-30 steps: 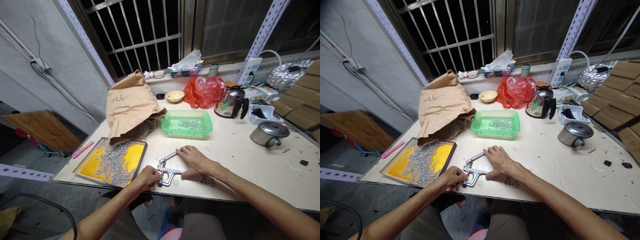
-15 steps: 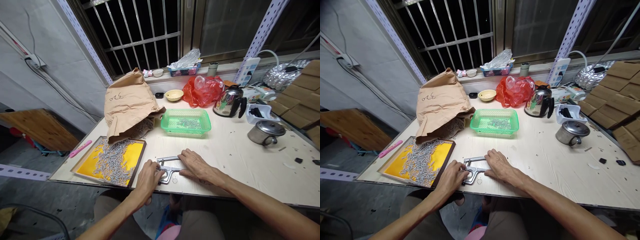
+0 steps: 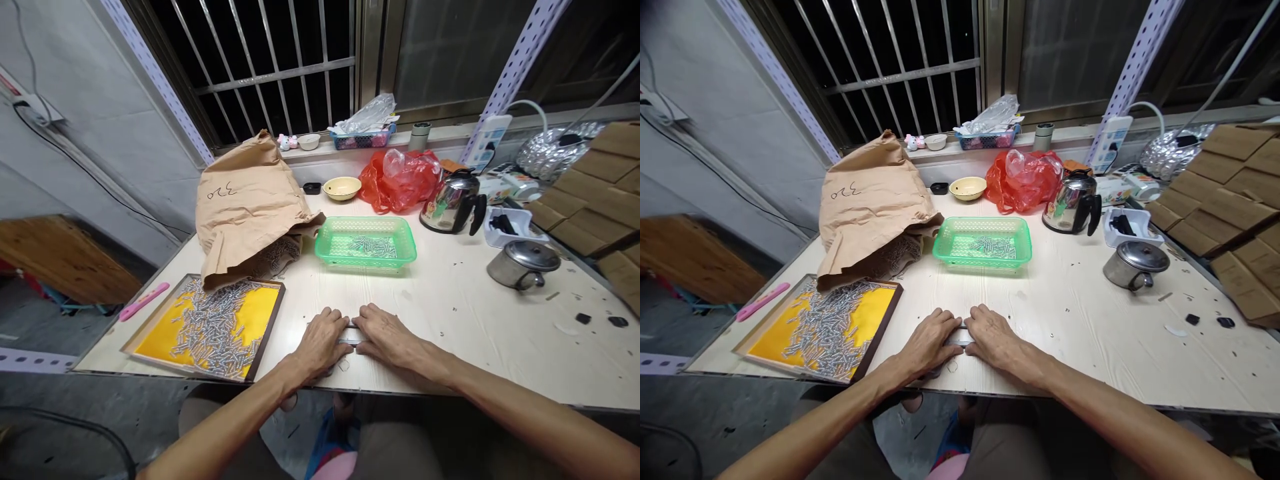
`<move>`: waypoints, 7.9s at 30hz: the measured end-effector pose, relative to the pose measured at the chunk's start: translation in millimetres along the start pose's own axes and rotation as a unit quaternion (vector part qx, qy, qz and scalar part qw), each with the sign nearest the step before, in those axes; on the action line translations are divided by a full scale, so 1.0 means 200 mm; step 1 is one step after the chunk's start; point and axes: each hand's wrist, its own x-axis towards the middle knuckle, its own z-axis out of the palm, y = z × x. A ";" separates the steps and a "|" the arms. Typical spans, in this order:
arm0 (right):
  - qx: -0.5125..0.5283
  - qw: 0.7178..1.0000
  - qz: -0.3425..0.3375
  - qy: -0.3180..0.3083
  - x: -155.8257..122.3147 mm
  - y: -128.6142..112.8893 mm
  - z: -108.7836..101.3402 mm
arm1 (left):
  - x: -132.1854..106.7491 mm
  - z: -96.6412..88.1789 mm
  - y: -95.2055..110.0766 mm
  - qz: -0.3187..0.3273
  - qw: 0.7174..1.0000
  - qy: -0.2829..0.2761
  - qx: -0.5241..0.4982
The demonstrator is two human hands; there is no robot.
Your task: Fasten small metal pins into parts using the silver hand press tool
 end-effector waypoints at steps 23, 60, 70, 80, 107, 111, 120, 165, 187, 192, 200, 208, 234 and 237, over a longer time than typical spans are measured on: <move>0.062 0.992 -0.043 0.100 -0.02 0.12 0.09 | -0.18 0.31 0.21 -0.011 0.980 0.193 -0.045; 0.057 0.959 -0.268 -0.076 0.41 -0.34 0.15 | -0.21 0.46 0.22 -0.053 0.982 0.142 -0.115; 0.048 0.980 -0.182 -0.068 0.46 -0.38 0.17 | -0.22 0.50 0.17 -0.034 0.980 0.161 -0.114; 0.113 0.977 -0.179 0.003 0.45 -0.29 0.07 | -0.22 0.33 0.20 -0.008 0.977 0.156 -0.147; -0.023 0.993 -0.062 0.100 0.12 0.16 0.10 | -0.24 0.20 0.38 0.081 0.960 0.180 -0.197; -0.007 0.993 -0.058 0.106 0.09 0.18 0.11 | -0.32 0.08 0.21 -0.080 0.934 0.282 -0.207; -0.006 0.991 -0.030 0.128 0.08 0.20 0.17 | -0.66 -0.05 -0.26 -0.267 0.925 0.253 -0.092; -0.020 0.969 -0.030 0.245 0.12 0.17 0.27 | -0.57 -0.10 -0.10 -0.331 0.926 0.006 0.182; -0.018 0.981 -0.041 0.187 0.10 0.20 0.24 | -0.50 -0.52 -0.48 -0.386 0.903 0.138 0.124; -0.054 0.982 -0.024 0.180 0.18 0.21 0.20 | -0.64 -0.33 -0.53 -0.369 0.920 0.072 0.114; -0.038 0.984 0.003 0.173 0.26 0.18 0.18 | -0.54 -0.21 -0.56 -0.376 0.917 0.012 0.132; -0.032 0.987 0.016 0.159 0.24 0.17 0.18 | -0.57 -0.10 -0.60 -0.348 0.929 0.015 0.126; 0.479 0.863 -0.073 0.144 0.68 -0.77 0.17 | -0.64 -0.16 -0.38 -0.330 0.725 0.316 -0.515; 0.489 0.857 -0.077 0.145 0.67 -0.77 0.18 | -0.63 -0.14 -0.38 -0.329 0.684 0.328 -0.563</move>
